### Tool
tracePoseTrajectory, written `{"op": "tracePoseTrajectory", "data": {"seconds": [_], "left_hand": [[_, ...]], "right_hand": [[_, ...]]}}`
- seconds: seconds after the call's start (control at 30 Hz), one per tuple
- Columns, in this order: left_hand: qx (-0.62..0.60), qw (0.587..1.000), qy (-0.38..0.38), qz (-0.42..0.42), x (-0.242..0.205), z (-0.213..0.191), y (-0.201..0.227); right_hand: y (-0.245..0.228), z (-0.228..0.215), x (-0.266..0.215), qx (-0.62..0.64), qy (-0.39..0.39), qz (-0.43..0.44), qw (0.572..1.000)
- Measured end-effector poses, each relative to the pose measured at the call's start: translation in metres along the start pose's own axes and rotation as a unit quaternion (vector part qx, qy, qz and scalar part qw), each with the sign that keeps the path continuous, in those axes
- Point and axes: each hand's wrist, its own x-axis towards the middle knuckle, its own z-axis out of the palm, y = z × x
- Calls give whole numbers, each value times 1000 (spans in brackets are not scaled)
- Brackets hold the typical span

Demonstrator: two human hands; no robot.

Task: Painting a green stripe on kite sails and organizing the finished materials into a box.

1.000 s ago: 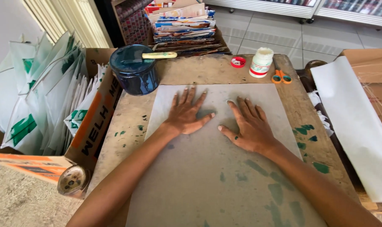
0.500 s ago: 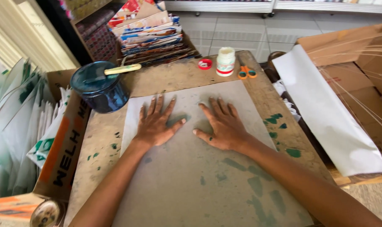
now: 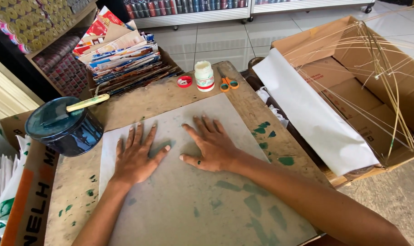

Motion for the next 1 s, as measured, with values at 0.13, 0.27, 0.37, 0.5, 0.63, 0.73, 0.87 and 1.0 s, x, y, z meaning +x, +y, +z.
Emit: {"op": "tracePoseTrajectory", "data": {"seconds": [0.13,0.27,0.37,0.5,0.63,0.73,0.87,1.0], "left_hand": [[7,1000,4,2,4,5,-4],[-4,1000,8,4,4,5,-4],[-8,1000,14,6,5,6,-5],[-16,1000,2,5,4,4,-3],[-21,1000,5,4,1,2,-1],[-15,1000,11,2,4,5,-3],[-30,1000,8,1,2,0,0],[-21,1000,-1,-2,2,3,-2]], "right_hand": [[1,1,1,8,4,-3,1000],[3,-1,0,2,2,-8,1000],[1,-2,0,13,3,1,1000],[1,-4,-1,19,-1,0,1000],[0,-4,-2,18,2,-2,1000],[1,1,-2,10,15,-4,1000],[-2,-11,-3,15,-11,-1,1000],[-2,-8,-3,11,-14,5,1000]]}}
